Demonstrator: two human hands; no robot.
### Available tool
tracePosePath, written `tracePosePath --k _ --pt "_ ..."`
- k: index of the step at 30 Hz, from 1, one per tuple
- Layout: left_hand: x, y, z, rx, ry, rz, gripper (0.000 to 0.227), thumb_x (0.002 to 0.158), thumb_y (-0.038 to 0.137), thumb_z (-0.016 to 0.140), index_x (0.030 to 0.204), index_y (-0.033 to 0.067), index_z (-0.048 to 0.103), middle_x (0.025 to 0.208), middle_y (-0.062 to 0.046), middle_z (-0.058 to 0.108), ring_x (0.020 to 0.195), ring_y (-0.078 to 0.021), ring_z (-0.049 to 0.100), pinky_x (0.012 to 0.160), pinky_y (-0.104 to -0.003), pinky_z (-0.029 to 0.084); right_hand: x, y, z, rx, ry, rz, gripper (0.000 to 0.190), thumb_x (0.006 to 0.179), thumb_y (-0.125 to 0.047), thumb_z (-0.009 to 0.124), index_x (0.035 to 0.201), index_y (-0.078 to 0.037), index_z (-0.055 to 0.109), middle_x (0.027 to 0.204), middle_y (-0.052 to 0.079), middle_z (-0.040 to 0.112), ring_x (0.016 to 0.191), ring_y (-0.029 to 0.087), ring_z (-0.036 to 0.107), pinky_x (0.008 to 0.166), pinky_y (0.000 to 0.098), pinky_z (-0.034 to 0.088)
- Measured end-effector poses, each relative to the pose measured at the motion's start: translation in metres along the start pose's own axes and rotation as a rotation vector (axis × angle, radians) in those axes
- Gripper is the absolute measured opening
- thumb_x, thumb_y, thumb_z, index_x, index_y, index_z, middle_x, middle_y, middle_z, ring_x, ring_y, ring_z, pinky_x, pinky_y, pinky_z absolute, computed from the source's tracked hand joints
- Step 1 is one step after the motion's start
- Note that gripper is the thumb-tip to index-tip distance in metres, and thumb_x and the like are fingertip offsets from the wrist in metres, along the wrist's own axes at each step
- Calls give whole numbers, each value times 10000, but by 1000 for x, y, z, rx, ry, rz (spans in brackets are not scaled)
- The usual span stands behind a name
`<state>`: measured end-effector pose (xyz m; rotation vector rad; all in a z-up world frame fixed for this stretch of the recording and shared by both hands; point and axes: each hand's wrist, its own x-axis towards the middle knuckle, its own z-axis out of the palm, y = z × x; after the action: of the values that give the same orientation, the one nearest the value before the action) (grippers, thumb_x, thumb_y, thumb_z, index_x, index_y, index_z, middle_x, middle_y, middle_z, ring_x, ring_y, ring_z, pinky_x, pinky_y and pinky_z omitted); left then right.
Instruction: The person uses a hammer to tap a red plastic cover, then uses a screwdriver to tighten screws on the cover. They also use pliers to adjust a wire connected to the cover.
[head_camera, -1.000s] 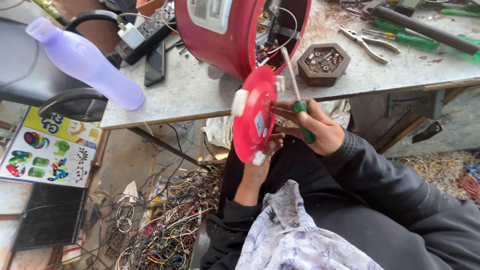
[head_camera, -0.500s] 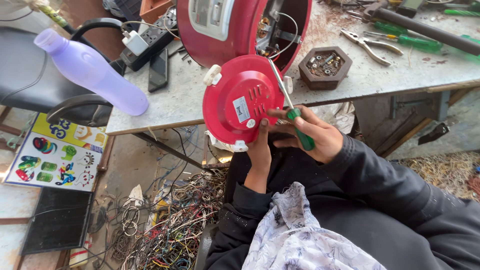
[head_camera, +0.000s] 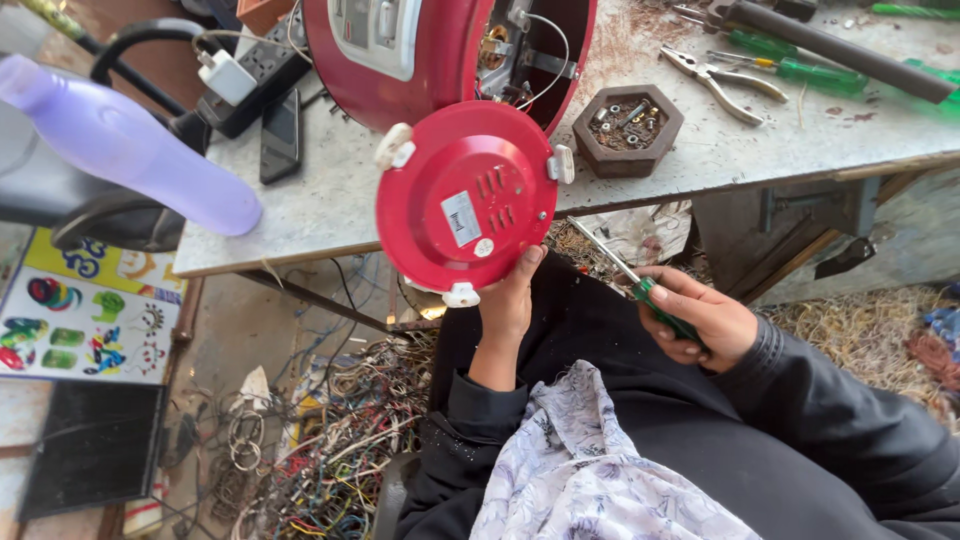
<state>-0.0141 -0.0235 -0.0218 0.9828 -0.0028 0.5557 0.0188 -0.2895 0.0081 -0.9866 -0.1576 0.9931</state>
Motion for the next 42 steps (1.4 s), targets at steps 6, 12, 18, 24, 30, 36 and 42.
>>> tracePosePath --k 6,12,18,24,30,36,42 --pt "1 11 -1 33 20 59 313 954 32 755 1244 14 640 1181 -99 680 1051 -203 683 879 -399 620 7 -1 8 3 -100 -5 417 1036 -254 445 1431 -128 490 713 70 453 424 83 321 369 234 282" --pt "-14 22 -3 120 -131 2 386 921 47 765 1281 36 627 1219 -61 669 1079 -185 678 919 -325 580 14 -5 25 50 -115 -10 416 1037 -249 430 1435 -137 471 706 61 451 418 76 324 367 221 279" --pt "-9 24 0 59 -77 86 300 1033 53 736 1306 -21 638 1223 -115 678 1077 -219 657 900 -382 584 10 -12 36 63 -170 -3 416 1045 -245 424 1424 -85 484 691 65 455 409 85 325 359 229 278" --pt "3 30 25 6 2 217 483 1020 97 691 1462 18 509 1464 -101 566 1320 -210 577 1170 -400 460 14 -14 40 119 -163 40 417 1040 -251 424 1414 -85 506 695 62 448 403 76 318 346 226 268" --pt "5 34 29 -265 -71 76 507 1005 125 693 1462 77 479 1459 -107 539 1291 -267 599 1122 -512 501 17 -15 29 354 -317 175 403 1063 -338 392 1381 -111 491 710 64 456 386 59 297 292 213 226" --pt "5 26 18 -87 4 98 423 1022 81 716 1403 11 548 1338 -126 633 1204 -243 650 1076 -452 546 16 -19 29 488 -426 203 429 1098 -308 350 1433 -66 467 727 58 462 389 60 313 279 205 238" --pt "14 28 4 84 27 106 384 1020 170 692 1344 -4 580 1278 -120 662 1099 -203 681 934 -408 612 19 -25 34 448 -431 222 442 1100 -289 340 1443 -32 448 731 56 451 382 61 304 286 207 246"
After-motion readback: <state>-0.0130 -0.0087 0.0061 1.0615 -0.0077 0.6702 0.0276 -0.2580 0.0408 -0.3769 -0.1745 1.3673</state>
